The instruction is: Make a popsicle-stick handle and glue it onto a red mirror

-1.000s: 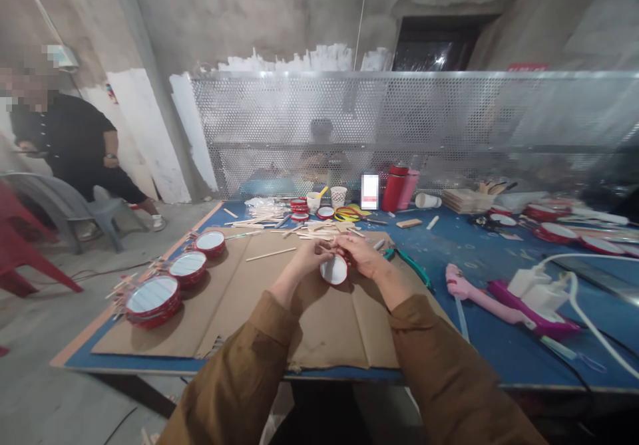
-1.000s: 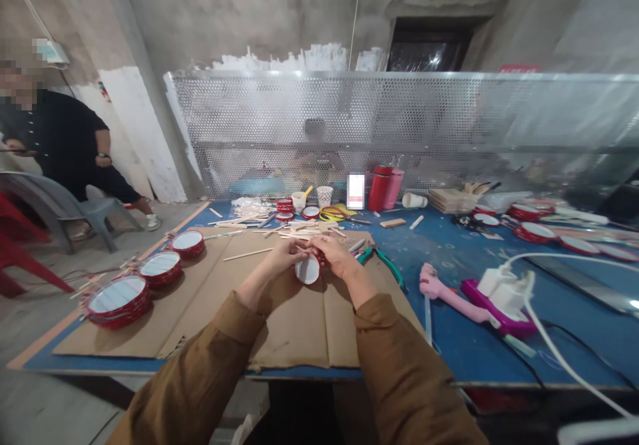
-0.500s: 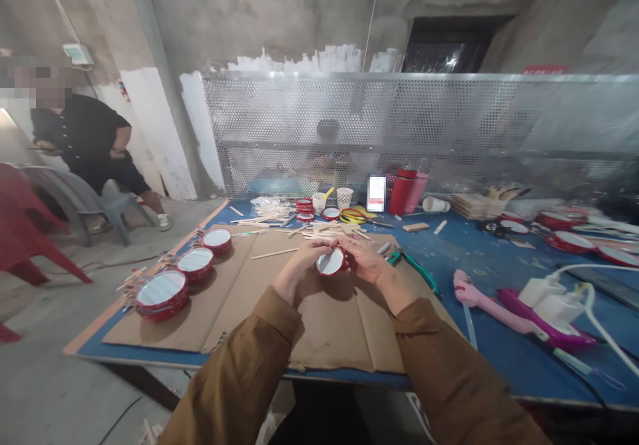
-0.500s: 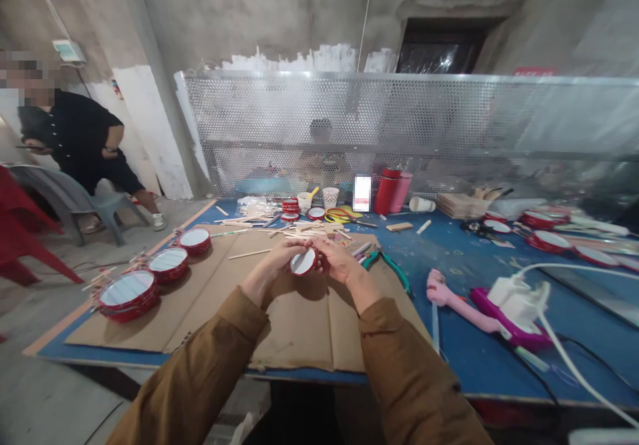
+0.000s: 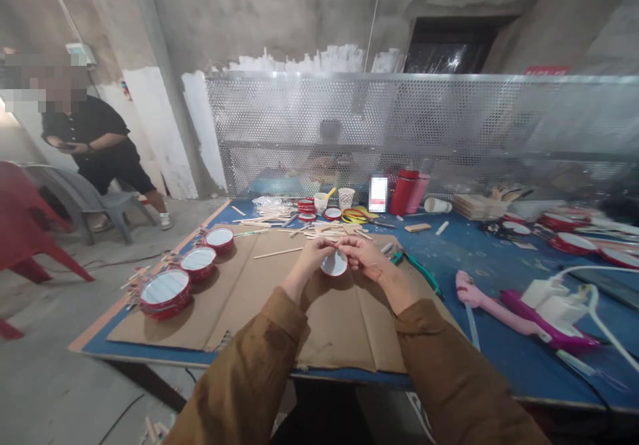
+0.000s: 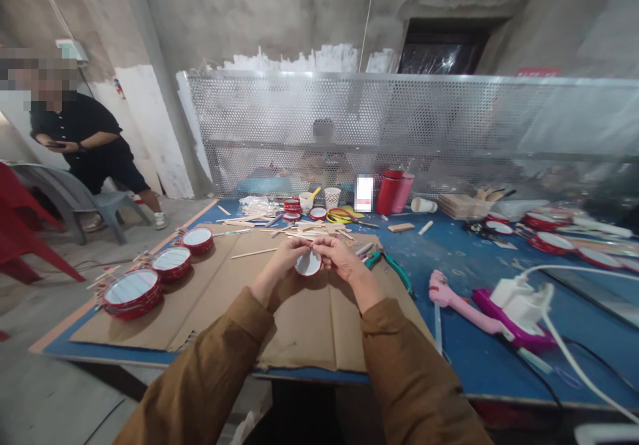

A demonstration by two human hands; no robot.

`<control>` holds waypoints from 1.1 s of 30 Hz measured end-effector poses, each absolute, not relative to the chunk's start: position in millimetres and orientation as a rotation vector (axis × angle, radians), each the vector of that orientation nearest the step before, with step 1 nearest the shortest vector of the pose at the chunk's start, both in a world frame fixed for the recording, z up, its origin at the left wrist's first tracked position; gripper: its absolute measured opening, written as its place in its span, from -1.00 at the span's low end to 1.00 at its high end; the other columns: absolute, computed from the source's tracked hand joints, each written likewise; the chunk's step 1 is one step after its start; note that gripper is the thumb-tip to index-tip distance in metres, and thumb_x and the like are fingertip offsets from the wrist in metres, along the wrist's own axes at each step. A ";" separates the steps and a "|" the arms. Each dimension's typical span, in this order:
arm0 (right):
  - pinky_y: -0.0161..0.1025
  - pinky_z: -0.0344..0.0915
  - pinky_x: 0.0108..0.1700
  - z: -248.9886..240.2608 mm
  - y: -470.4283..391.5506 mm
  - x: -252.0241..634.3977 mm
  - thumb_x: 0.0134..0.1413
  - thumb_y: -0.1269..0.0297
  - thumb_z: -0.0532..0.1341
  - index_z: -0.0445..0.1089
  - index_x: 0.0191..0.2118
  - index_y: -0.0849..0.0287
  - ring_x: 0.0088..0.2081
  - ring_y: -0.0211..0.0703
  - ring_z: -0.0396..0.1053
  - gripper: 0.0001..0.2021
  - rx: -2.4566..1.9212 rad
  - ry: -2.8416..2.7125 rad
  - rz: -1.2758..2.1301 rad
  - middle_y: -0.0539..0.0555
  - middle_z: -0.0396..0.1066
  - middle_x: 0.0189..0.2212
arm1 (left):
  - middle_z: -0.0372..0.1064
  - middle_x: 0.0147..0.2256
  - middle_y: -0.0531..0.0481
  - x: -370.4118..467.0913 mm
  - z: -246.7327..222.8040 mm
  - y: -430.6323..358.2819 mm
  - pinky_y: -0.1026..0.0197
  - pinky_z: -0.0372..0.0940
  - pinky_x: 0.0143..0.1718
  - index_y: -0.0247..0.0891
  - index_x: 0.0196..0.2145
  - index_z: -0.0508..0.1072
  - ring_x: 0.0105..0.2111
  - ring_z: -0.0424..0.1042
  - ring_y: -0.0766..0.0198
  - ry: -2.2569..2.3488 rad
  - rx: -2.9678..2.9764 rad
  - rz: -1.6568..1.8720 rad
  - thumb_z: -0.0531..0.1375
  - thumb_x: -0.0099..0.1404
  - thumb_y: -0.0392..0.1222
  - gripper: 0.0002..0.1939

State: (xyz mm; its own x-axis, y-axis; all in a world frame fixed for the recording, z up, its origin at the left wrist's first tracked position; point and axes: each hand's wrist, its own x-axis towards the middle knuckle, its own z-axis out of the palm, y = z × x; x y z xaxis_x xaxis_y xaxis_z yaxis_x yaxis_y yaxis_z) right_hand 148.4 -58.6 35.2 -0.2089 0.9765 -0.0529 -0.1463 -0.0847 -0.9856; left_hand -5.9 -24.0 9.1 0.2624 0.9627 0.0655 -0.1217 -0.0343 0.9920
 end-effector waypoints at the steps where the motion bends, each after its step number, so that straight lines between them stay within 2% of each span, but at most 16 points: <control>1: -0.48 -0.13 -0.68 34.5 -58.2 148.3 -0.31 0.10 0.52 0.41 -0.37 0.22 -0.71 -0.51 0.00 -0.58 -1.058 -1.232 1.452 -0.18 0.26 -0.67 | 0.45 -0.50 0.01 -5.2 8.1 -23.4 0.27 0.28 -0.37 -0.33 -0.46 0.52 -0.52 0.37 0.35 0.936 1.292 1.109 0.25 0.05 -0.39 -0.94; 4: -0.47 -0.13 -0.70 32.7 -58.2 147.7 -0.24 0.11 0.47 0.44 -0.36 0.24 -0.72 -0.50 0.01 -0.64 -1.154 -1.306 1.333 -0.15 0.28 -0.67 | 0.46 -0.49 0.00 -4.7 5.7 -21.7 0.27 0.29 -0.37 -0.33 -0.43 0.53 -0.51 0.37 0.33 1.049 1.309 1.144 0.22 0.06 -0.37 -0.91; 8: -0.49 -0.05 -0.74 33.7 -61.7 146.5 -0.11 0.18 0.41 0.45 -0.31 0.22 -0.72 -0.45 0.19 -0.74 -1.300 -1.337 1.254 -0.12 0.36 -0.60 | 0.48 -0.45 -0.02 -6.4 2.9 -17.3 0.24 0.32 -0.31 -0.32 -0.40 0.54 -0.45 0.41 0.28 1.202 1.313 1.213 0.19 0.08 -0.37 -0.87; 13: -0.52 -0.01 -0.78 38.2 -65.7 141.1 -0.02 0.34 0.37 0.37 -0.36 0.19 -0.69 -0.40 0.36 -0.84 -1.335 -1.268 1.327 -0.07 0.46 -0.49 | 0.49 -0.40 -0.04 -7.9 4.3 -15.1 0.22 0.31 -0.26 -0.30 -0.40 0.50 -0.39 0.42 0.25 1.297 1.266 1.340 0.15 0.10 -0.37 -0.87; 19: -0.54 0.09 -0.77 36.3 -65.5 131.0 0.03 0.43 0.37 0.33 -0.39 0.22 -0.63 -0.28 0.48 -0.83 -1.332 -1.135 1.470 0.08 0.56 -0.43 | 0.47 -0.39 -0.03 -10.0 11.4 -16.7 0.23 0.31 -0.25 -0.27 -0.42 0.44 -0.35 0.43 0.24 1.289 1.163 1.436 0.13 0.14 -0.37 -0.90; 25: -0.51 0.23 -0.73 33.9 -67.6 124.6 0.07 0.48 0.35 0.35 -0.36 0.23 -0.58 -0.24 0.52 -0.86 -1.322 -1.047 1.562 0.14 0.59 -0.40 | 0.46 -0.37 -0.03 -13.0 10.5 -12.7 0.20 0.32 -0.16 -0.26 -0.40 0.44 -0.29 0.44 0.23 1.248 1.178 1.496 0.13 0.13 -0.33 -0.91; 33: -0.47 0.33 -0.67 28.8 -64.2 122.8 0.03 0.44 0.39 0.35 -0.32 0.22 -0.55 -0.22 0.53 -0.81 -1.276 -1.010 1.611 0.13 0.59 -0.41 | 0.43 -0.39 0.02 -11.2 17.0 -15.2 0.24 0.29 -0.24 -0.24 -0.39 0.41 -0.33 0.41 0.25 1.255 1.174 1.509 0.10 0.14 -0.33 -0.90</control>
